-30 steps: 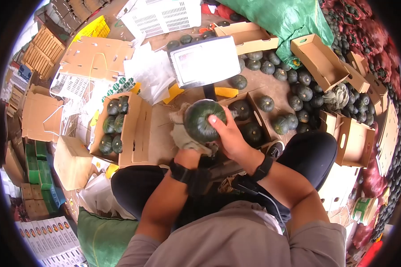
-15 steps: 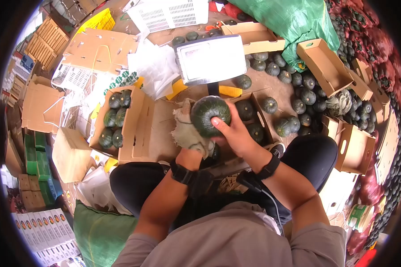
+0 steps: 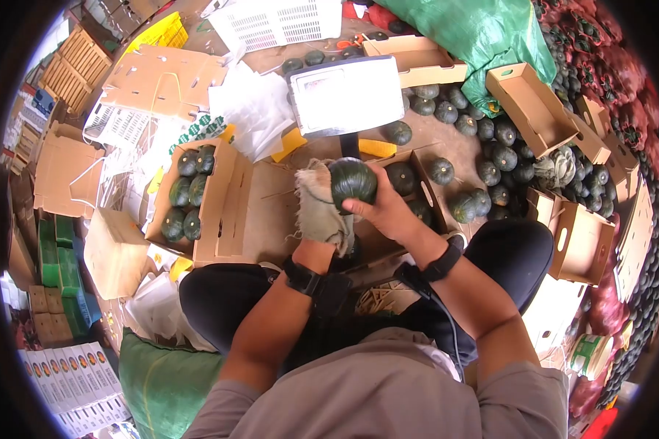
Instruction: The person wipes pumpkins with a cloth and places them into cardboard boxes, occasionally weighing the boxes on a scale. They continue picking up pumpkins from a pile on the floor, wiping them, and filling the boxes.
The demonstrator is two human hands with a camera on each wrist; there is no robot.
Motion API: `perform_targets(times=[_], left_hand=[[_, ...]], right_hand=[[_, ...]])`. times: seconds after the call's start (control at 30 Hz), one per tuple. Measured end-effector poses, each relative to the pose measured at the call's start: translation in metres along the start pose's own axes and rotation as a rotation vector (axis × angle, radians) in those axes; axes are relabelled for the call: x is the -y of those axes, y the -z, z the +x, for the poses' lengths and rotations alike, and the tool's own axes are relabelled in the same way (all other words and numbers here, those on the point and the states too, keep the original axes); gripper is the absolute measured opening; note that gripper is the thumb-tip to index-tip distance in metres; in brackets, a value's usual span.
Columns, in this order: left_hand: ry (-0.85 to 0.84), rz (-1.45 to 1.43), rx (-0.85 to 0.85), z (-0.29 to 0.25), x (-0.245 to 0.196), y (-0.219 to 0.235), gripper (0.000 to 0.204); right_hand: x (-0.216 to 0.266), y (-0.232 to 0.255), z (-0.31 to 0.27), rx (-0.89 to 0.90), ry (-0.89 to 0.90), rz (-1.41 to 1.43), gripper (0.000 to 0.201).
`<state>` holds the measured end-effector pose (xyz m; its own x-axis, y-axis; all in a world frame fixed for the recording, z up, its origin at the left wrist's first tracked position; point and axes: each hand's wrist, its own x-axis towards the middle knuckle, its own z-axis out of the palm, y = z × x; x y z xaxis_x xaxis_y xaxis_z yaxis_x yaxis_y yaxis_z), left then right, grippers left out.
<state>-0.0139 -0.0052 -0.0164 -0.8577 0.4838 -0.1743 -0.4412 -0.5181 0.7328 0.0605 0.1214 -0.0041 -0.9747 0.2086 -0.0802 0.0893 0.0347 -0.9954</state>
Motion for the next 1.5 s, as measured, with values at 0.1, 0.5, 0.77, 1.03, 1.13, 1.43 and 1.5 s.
perform_targets(times=[0.1,0.5,0.77,1.03,1.13,1.43,1.5], left_hand=[[0.07,-0.235,0.196,0.01,-0.008,0.016,0.029],[0.178,-0.386,-0.167,0.011,-0.007,0.014,0.032],[-0.42,1.314,-0.147,0.005,-0.002,0.049,0.033],[-0.002,1.491,-0.176,-0.043,0.003,0.145,0.033],[0.103,1.508,-0.182,-0.049,0.009,0.166,0.032],[-0.092,1.534,-0.136,-0.032,-0.004,0.126,0.032],[-0.328,1.556,-0.097,-0.019,-0.016,0.086,0.032]], right_hand=[[0.043,0.007,-0.01,0.115,0.174,-0.386,0.076],[0.022,-0.001,-0.02,-0.042,0.283,-0.228,0.066],[-0.066,0.0,-0.008,-0.023,-0.117,-0.221,0.083],[-0.17,0.007,-0.027,0.043,-0.177,-1.073,0.062],[-0.148,0.052,-0.008,-0.201,-0.324,-1.193,0.066],[-0.169,0.099,0.007,-0.249,-0.444,-0.448,0.077],[-0.089,0.067,0.004,-0.195,-0.327,0.208,0.073]])
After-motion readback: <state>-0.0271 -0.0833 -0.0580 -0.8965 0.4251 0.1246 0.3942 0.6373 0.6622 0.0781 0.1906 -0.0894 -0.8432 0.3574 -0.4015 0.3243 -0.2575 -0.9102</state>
